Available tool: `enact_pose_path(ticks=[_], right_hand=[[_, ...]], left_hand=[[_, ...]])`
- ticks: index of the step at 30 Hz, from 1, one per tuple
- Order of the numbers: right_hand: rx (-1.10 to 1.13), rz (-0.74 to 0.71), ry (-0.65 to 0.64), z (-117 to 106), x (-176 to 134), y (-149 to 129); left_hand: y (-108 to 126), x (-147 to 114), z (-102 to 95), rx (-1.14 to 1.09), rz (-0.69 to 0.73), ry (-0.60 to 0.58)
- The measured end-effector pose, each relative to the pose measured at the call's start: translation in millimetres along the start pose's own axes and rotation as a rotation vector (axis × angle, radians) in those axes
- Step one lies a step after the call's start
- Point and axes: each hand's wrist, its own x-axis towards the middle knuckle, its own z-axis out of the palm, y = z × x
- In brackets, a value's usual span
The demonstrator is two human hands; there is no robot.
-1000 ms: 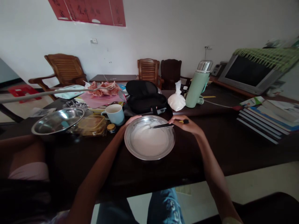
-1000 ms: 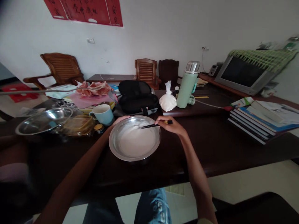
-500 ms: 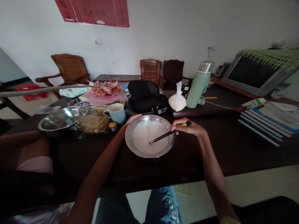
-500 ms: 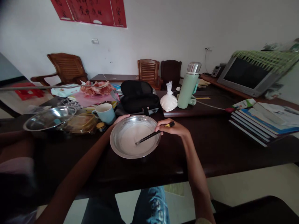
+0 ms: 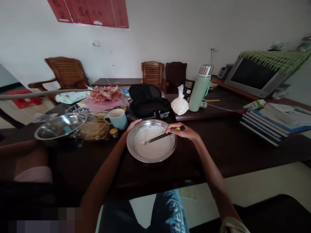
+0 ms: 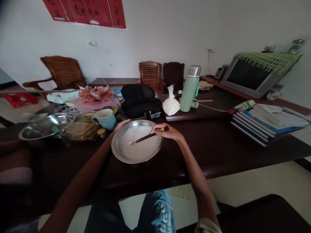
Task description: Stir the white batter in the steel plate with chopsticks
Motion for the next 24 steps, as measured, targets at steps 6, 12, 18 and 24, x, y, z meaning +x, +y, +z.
enact_pose_path(ticks=[6, 12, 18, 24], right_hand=[[-0.01, 0.021, -0.05, -6.1, -3.7, -1.6], [-0.021, 0.018, 0.068, -5.2, -2.6, 2.1], [-0.025, 0.01, -0.02, -7.8, -4.6, 3.1], [-0.034, 0.009, 0.079, -8.7, -5.9, 1.1]], left_hand=[[1.9, 7.2, -4.9, 0.047, -0.022, 0.01], [0.8, 9.3, -7.2, 0.037, -0.012, 0.025], [0.7, 8.8, -5.9, 0.042, -0.025, 0.014], [2.3, 6.1, -3.5, 0.091, 0.0, -0.026]])
